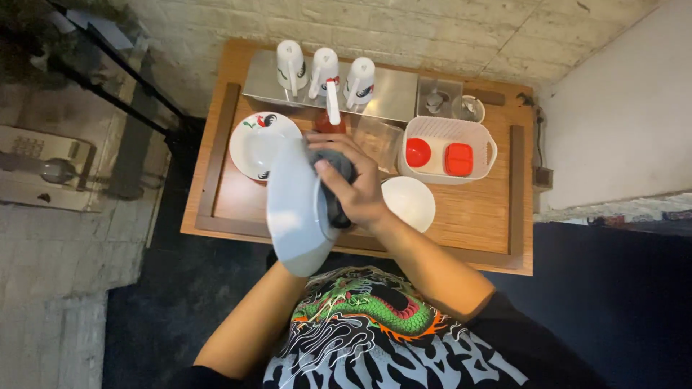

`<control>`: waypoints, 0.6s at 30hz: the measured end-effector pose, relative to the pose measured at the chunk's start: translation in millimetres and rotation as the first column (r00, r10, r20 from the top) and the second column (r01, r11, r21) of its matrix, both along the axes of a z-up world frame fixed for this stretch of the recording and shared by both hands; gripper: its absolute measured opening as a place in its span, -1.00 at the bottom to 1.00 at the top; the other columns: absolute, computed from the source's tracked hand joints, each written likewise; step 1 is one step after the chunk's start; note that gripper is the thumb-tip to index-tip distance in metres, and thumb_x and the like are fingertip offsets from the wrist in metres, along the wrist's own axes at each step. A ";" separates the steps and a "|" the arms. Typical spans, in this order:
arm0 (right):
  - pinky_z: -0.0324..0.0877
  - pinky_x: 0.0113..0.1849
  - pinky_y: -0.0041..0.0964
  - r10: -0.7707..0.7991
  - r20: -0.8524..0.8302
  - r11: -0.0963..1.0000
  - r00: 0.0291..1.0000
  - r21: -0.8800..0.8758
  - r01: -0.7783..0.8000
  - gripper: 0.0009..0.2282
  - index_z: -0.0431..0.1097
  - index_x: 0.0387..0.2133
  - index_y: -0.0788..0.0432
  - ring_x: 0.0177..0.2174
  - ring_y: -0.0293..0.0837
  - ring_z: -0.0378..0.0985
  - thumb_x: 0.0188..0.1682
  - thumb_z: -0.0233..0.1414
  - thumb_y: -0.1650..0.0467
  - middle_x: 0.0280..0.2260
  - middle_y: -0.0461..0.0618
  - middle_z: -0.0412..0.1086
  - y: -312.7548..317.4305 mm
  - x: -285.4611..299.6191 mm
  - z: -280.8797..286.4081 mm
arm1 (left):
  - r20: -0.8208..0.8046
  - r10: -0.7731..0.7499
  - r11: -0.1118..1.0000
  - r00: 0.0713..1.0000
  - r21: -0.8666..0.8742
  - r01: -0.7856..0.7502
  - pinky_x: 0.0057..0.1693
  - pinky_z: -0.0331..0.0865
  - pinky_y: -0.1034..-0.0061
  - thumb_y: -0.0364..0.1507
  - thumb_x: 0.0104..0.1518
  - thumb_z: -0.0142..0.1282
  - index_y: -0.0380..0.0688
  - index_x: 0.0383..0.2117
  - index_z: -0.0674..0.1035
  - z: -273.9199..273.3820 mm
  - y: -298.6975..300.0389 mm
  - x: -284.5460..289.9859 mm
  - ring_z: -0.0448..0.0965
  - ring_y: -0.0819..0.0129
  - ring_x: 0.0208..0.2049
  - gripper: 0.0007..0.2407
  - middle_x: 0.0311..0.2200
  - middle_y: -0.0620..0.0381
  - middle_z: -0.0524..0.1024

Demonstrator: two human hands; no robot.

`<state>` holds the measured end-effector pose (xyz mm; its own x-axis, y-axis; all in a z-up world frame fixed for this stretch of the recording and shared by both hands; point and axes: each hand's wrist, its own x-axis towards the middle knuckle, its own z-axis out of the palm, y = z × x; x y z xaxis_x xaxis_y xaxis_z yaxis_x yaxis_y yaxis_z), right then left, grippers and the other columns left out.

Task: Cleaning and wiping bowls and plates with a spray bottle and cloth.

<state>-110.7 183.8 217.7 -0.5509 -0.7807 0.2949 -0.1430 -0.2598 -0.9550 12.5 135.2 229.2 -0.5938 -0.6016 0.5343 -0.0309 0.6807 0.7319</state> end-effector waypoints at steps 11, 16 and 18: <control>0.34 -0.04 -0.28 0.206 0.533 0.972 0.821 -0.012 -0.236 -0.68 0.46 0.07 0.28 -0.14 -0.19 0.47 0.17 0.04 0.30 -0.11 0.00 0.46 29.7 -25.6 -50.5 | -0.456 -0.024 0.709 0.890 0.620 0.337 0.29 0.35 0.34 -0.44 0.32 0.06 -0.20 0.32 0.21 -90.8 47.6 -19.1 0.44 0.18 0.13 -0.53 0.07 -0.02 0.37; 0.37 -0.06 -0.30 0.140 0.667 0.967 0.732 0.067 -0.246 -0.64 0.44 0.05 0.30 -0.15 -0.22 0.48 0.14 0.03 0.25 -0.12 -0.03 0.47 48.0 -4.3 -44.9 | -0.616 0.111 0.578 0.780 0.679 0.454 0.33 0.33 0.32 -0.42 0.38 0.00 -0.20 0.39 0.17 -86.9 48.6 -18.5 0.44 0.22 0.12 -0.52 0.05 -0.01 0.38; 0.38 -0.01 -0.32 0.121 0.672 0.964 0.731 0.095 -0.248 -0.63 0.43 0.03 0.30 -0.11 -0.24 0.50 0.12 0.03 0.24 -0.09 -0.03 0.48 54.1 0.2 -47.5 | -0.653 0.164 0.527 0.739 0.691 0.494 0.34 0.32 0.31 -0.41 0.39 -0.03 -0.19 0.41 0.15 -87.0 51.8 -13.9 0.45 0.24 0.11 -0.52 0.04 0.00 0.38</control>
